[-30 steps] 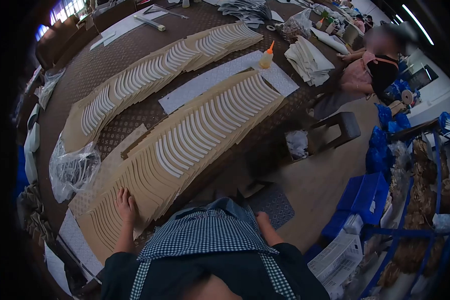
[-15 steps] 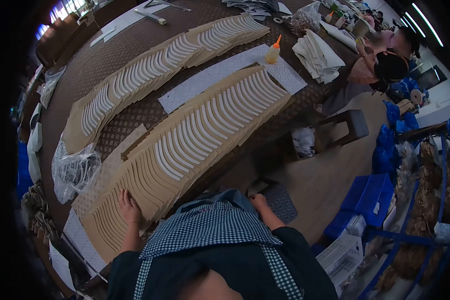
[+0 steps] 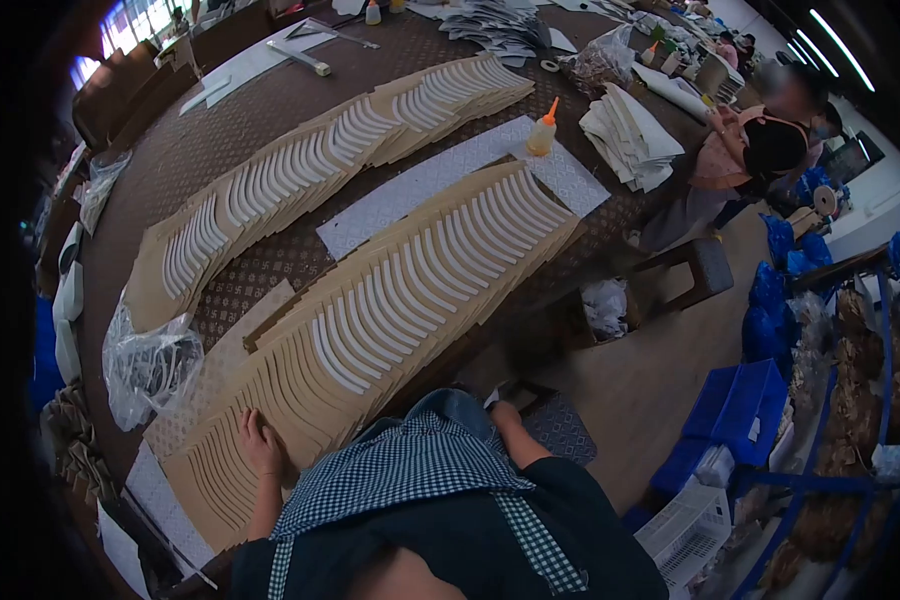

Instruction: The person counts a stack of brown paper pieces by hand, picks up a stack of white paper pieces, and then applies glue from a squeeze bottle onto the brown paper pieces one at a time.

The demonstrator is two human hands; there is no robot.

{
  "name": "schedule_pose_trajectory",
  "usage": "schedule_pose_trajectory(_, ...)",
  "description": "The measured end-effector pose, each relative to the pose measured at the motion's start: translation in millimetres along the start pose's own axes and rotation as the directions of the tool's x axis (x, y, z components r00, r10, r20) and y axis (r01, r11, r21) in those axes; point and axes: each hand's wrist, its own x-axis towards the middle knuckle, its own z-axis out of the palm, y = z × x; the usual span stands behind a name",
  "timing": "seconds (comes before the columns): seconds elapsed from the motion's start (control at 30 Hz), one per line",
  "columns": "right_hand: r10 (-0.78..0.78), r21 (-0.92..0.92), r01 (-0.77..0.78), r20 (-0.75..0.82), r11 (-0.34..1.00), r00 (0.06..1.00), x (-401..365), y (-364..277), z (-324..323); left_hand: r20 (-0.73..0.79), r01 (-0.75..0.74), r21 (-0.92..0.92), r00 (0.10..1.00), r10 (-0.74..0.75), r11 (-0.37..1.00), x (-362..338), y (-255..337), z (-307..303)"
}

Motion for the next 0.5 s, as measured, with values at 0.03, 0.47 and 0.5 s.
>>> schedule_pose_trajectory(0.03,-0.008,-0.008,0.008,-0.001,1.000,1.000,6.2,-1.5,-1.8,-0.034,-0.007,-0.049,0.999,0.005,0.999,3.3,-5.4,5.2)
schedule_pose_trajectory(0.47,-0.011,0.064,0.014,-0.047,0.998,0.999,102.0,26.2,-82.1,-0.362,-0.227,-0.486,0.931,0.042,0.844,54.1,254.8,27.0)
schedule_pose_trajectory(0.5,0.009,0.066,-0.005,-0.065,0.998,0.998,106.0,37.8,-94.1,-0.319,-0.234,-0.518,0.945,0.067,0.823,54.3,281.3,29.1)
